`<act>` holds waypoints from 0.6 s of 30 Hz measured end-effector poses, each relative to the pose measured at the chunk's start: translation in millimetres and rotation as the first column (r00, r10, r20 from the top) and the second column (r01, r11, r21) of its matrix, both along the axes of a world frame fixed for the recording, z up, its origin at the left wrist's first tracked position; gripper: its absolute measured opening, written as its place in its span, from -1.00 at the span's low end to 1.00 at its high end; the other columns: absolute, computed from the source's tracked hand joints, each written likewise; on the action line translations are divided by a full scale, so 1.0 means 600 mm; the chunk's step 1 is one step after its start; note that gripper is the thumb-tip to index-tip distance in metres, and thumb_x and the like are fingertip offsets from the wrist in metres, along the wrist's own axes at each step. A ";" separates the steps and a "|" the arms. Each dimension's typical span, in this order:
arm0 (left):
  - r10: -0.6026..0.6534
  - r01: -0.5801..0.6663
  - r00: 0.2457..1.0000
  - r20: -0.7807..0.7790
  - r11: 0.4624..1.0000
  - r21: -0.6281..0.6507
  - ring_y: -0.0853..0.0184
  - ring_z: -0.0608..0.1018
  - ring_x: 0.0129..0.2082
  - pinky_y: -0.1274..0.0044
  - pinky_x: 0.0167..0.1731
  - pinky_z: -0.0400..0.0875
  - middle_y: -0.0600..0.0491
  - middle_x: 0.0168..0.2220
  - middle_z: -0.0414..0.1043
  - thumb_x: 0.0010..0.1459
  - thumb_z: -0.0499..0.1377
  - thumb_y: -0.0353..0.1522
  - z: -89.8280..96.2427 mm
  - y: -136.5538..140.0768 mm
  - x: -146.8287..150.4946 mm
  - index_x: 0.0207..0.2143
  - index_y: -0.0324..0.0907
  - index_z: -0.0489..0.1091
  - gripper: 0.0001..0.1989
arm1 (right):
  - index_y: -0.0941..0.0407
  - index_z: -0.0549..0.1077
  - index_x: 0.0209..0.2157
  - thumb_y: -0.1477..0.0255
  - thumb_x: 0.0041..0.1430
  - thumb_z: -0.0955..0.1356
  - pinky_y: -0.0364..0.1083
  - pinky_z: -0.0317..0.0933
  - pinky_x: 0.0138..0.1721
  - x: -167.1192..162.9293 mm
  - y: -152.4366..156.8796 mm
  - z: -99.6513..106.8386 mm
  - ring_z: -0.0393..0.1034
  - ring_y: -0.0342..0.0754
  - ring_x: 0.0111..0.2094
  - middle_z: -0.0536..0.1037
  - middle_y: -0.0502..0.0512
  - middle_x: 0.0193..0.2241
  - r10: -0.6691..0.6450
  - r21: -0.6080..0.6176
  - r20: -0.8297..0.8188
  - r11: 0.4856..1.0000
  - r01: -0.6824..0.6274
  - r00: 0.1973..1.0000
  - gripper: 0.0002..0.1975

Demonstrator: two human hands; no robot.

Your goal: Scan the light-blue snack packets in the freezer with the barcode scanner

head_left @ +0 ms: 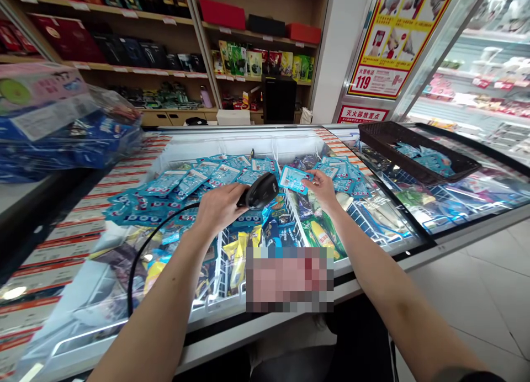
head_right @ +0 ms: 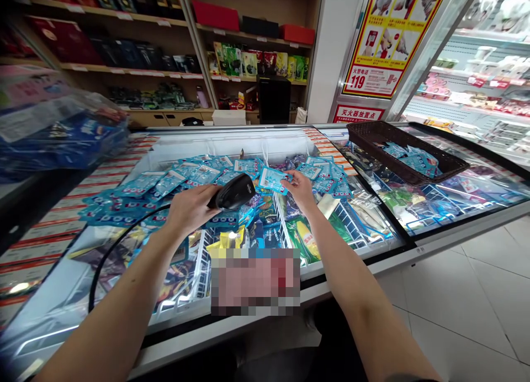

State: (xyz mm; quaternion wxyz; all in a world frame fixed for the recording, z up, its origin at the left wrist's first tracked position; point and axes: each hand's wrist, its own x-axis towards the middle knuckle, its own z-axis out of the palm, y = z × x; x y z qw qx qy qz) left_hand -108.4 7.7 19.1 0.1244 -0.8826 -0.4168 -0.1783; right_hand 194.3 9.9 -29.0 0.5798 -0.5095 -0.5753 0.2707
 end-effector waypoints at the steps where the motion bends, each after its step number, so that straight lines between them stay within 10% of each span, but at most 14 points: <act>1: 0.002 -0.002 1.000 -0.002 1.000 0.001 0.16 0.52 -0.19 0.46 -0.38 0.31 -0.04 -0.20 0.49 0.07 0.11 -0.26 0.000 0.000 0.000 -0.06 -0.11 0.34 -0.65 | 0.09 0.40 -0.19 0.16 -0.02 0.37 -0.10 0.28 -0.38 0.000 0.000 0.000 0.35 -0.11 -0.46 0.44 -0.04 -0.48 -0.001 -0.008 0.003 1.000 0.001 1.000 -0.60; 18: 0.005 -0.005 0.999 -0.033 1.000 0.003 0.15 0.52 -0.18 0.45 -0.37 0.33 -0.05 -0.17 0.49 0.08 0.10 -0.24 -0.001 -0.003 0.004 -0.05 -0.12 0.33 -0.63 | 0.10 0.40 -0.20 0.18 -0.05 0.38 -0.10 0.30 -0.35 0.005 0.008 -0.008 0.36 -0.11 -0.44 0.46 -0.04 -0.46 0.004 -0.021 -0.040 1.000 -0.005 0.999 -0.61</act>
